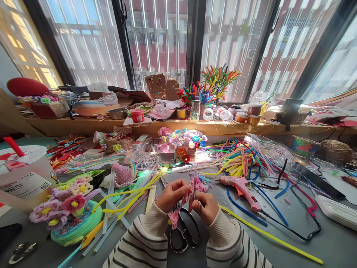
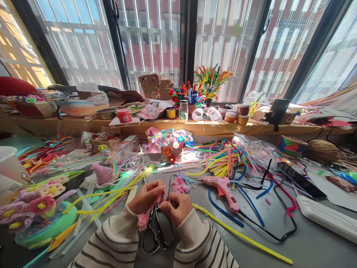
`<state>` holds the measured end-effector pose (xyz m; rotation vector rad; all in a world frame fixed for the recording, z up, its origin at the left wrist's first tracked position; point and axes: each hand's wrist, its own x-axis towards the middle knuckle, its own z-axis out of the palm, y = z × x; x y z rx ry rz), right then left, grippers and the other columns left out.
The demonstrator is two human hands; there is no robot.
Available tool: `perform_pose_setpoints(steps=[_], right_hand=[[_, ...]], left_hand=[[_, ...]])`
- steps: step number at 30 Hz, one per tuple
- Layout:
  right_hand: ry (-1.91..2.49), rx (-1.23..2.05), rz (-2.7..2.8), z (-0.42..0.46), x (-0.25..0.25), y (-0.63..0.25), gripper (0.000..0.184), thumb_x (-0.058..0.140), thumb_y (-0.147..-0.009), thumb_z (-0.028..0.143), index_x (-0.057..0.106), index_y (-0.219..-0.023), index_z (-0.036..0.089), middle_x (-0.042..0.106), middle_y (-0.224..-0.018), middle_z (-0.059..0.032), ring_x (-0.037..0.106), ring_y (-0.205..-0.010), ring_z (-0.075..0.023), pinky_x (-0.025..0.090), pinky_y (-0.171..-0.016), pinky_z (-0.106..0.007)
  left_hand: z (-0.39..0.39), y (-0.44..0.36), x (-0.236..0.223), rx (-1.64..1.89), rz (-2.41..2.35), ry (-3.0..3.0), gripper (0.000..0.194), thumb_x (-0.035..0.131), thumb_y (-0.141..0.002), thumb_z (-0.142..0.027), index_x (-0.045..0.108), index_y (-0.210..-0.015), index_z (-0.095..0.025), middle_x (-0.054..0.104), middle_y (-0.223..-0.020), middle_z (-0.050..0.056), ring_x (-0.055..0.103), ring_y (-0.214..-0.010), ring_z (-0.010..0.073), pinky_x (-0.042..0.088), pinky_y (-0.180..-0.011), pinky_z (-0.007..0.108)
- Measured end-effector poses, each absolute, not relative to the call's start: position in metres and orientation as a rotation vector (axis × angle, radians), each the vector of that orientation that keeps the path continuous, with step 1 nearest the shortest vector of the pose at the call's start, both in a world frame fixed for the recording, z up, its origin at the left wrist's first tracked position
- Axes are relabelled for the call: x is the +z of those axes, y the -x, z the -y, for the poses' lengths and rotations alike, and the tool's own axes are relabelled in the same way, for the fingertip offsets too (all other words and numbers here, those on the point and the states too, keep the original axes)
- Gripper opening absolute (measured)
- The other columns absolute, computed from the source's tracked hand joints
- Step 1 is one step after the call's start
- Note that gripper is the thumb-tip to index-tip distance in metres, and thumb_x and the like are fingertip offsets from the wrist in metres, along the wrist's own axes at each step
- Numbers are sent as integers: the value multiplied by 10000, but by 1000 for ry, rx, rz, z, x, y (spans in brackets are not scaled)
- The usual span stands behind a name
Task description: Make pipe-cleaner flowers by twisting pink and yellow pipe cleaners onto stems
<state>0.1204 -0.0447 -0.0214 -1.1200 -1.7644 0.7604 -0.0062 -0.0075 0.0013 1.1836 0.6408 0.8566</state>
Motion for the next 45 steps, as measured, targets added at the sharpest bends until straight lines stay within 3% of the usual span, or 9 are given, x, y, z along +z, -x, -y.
perform_pose_setpoints(steps=[7,14,21,28,35,41,45], right_hand=[[1158,700,1775,46,-21,-120,651,247,-638,694,527,-449,138,423,-419,8,360,-416,-82,267,-400,-199],[1301,631,1608,43,-28,-123,523,438,-629,590,398,-344,153,356,-321,38,276,-342,-53,210,-351,-195],[1270,619,1751,45,-25,-120,633,262,-659,666,505,-422,132,293,-385,42,266,-393,-68,185,-378,-208],[1271,656,1735,46,-23,-117,566,355,-635,645,434,-382,146,274,-367,53,245,-377,-61,180,-370,-202],[1346,558,1612,44,-25,-119,506,462,-636,551,328,-330,172,340,-312,43,283,-333,-55,221,-362,-198],[1370,512,1541,43,-26,-122,502,460,-643,550,405,-329,163,376,-313,35,296,-338,-57,243,-366,-188],[1341,592,1536,43,-26,-122,574,346,-658,629,466,-363,152,432,-353,14,328,-364,-67,275,-386,-188]], left_hand=[[7,7,1,869,-635,-1261,328,621,-571,-371,396,-485,-149,434,-400,-58,366,-373,42,240,-404,191],[6,8,0,886,-683,-1290,342,631,-546,-391,398,-479,-149,438,-412,-55,371,-387,45,242,-411,189],[4,8,-3,880,-701,-1290,328,619,-573,-366,384,-490,-153,430,-405,-62,372,-378,42,255,-410,188],[5,8,-1,867,-691,-1290,305,615,-588,-338,391,-499,-152,426,-398,-66,362,-375,38,243,-400,184],[5,7,0,869,-689,-1169,278,640,-554,-329,441,-525,-136,429,-436,-70,361,-391,27,242,-403,171],[8,4,5,825,-688,-1108,262,654,-528,-324,477,-536,-132,455,-438,-62,401,-386,39,268,-402,176],[8,5,5,896,-689,-1127,232,638,-549,-317,511,-524,-125,491,-429,-39,427,-390,52,286,-405,181]])
